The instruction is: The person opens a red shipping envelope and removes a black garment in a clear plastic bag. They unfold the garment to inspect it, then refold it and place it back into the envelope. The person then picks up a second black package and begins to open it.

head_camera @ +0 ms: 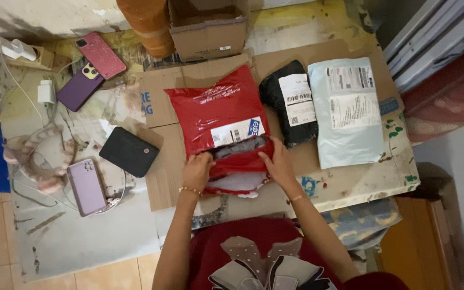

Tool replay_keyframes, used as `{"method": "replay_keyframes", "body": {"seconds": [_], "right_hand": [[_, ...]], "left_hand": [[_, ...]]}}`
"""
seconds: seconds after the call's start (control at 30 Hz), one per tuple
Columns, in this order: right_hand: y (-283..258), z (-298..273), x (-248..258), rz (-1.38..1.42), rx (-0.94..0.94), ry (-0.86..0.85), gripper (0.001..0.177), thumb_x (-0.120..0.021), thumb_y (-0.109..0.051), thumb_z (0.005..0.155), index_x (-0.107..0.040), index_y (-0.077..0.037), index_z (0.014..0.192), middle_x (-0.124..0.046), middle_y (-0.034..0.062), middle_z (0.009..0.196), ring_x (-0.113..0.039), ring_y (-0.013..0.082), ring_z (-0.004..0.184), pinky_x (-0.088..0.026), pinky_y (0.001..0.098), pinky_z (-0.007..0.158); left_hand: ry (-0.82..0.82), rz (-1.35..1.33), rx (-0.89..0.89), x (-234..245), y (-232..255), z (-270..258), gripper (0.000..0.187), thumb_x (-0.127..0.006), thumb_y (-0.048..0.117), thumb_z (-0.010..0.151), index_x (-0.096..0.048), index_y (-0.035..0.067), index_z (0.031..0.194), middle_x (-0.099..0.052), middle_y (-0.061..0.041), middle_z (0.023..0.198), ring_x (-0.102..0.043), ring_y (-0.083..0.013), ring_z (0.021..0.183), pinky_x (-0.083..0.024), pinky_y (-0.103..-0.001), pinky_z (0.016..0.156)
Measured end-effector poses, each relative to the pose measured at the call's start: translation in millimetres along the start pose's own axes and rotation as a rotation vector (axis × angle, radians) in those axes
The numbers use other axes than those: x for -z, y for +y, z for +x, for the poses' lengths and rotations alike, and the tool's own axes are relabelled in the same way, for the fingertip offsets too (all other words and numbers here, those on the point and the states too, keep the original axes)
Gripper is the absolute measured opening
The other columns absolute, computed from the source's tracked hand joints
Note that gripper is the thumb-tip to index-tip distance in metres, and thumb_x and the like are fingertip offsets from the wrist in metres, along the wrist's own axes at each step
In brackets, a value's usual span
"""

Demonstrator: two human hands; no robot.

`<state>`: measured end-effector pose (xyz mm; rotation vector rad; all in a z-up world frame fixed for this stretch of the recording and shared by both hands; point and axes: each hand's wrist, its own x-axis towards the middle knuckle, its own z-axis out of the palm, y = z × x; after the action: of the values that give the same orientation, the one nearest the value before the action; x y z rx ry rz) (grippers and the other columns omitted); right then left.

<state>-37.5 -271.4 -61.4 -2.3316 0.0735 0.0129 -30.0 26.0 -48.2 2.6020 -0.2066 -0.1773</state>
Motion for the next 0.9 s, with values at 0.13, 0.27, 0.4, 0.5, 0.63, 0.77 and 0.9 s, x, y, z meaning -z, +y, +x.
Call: {"method": "replay_keyframes", "body": {"seconds": [0.13, 0.27, 0.4, 0.5, 0.63, 0.77, 0.9], "right_hand": [[25, 21, -10, 0.214, 0.011, -0.045, 0.085, -0.068, -0.043, 0.095, -0.028, 0.005, 0.153, -0.045, 0.034, 0.146, -0.048, 0.0429, 0.133, -0.041, 0.0455, 0.106], [32, 39, -4, 0.339, -0.07, -0.163, 0.078, -0.061, -0.052, 0.097, -0.041, 0.004, 0.148, -0.051, 0.0281, 0.147, -0.047, 0.0349, 0.138, -0.037, 0.0391, 0.112], [2, 49, -2, 0.424, -0.286, -0.079, 0.08, -0.051, -0.063, 0.096, -0.057, 0.003, 0.139, -0.064, 0.0214, 0.137, -0.058, 0.0279, 0.129, -0.041, 0.0344, 0.108], [-29, 54, 0, 0.53, -0.389, -0.119, 0.08, -0.057, -0.063, 0.094, -0.064, 0.006, 0.131, -0.07, 0.0185, 0.127, -0.065, 0.0251, 0.119, -0.047, 0.0341, 0.103], [-50, 60, 12, 0.879, -0.532, -0.24, 0.069, -0.072, -0.052, 0.084, -0.064, 0.001, 0.129, -0.071, 0.0115, 0.121, -0.068, 0.02, 0.108, -0.053, 0.036, 0.093], [-62, 49, 22, 0.98, -0.486, -0.184, 0.061, -0.075, -0.042, 0.089, -0.07, 0.007, 0.125, -0.073, 0.0159, 0.115, -0.068, 0.023, 0.099, -0.053, 0.0367, 0.087], [-78, 47, 41, 1.303, -0.429, -0.212, 0.05, -0.068, -0.035, 0.093, -0.063, 0.0, 0.129, -0.071, 0.014, 0.12, -0.069, 0.0228, 0.105, -0.055, 0.0401, 0.093]], "left_hand": [[0.126, 0.097, 0.095, 6, -3, -4, 0.023, -0.064, 0.038, 0.097, -0.069, 0.018, 0.106, -0.071, -0.01, 0.113, -0.062, -0.0337, 0.112, -0.042, -0.055, 0.098], [0.377, -0.133, 0.234, 7, -28, -22, 0.055, -0.056, 0.046, 0.1, -0.052, 0.005, 0.136, -0.058, -0.025, 0.131, -0.055, -0.0413, 0.119, -0.04, -0.05, 0.103], [0.245, -0.868, 0.536, -31, -63, 9, 0.078, -0.04, 0.059, 0.104, -0.034, -0.002, 0.152, -0.043, -0.019, 0.153, -0.038, -0.0334, 0.141, -0.028, -0.042, 0.114], [0.377, -0.956, 0.564, -48, -71, 28, 0.087, -0.046, 0.066, 0.097, -0.037, -0.002, 0.15, -0.055, -0.022, 0.145, -0.051, -0.0301, 0.135, -0.037, -0.039, 0.113], [0.279, -1.023, 0.636, -21, -56, 24, 0.083, -0.053, 0.065, 0.093, -0.047, 0.001, 0.145, -0.056, -0.016, 0.144, -0.053, -0.0255, 0.131, -0.04, -0.039, 0.109], [0.251, -0.96, 0.541, 30, -16, 14, 0.069, -0.061, 0.054, 0.096, -0.062, -0.005, 0.133, -0.066, -0.025, 0.123, -0.059, -0.024, 0.104, -0.047, -0.042, 0.094], [0.263, -0.8, 0.435, 99, 15, 34, 0.061, -0.062, 0.048, 0.097, -0.069, -0.005, 0.126, -0.075, -0.017, 0.103, -0.067, -0.021, 0.095, -0.054, -0.037, 0.086]]}}
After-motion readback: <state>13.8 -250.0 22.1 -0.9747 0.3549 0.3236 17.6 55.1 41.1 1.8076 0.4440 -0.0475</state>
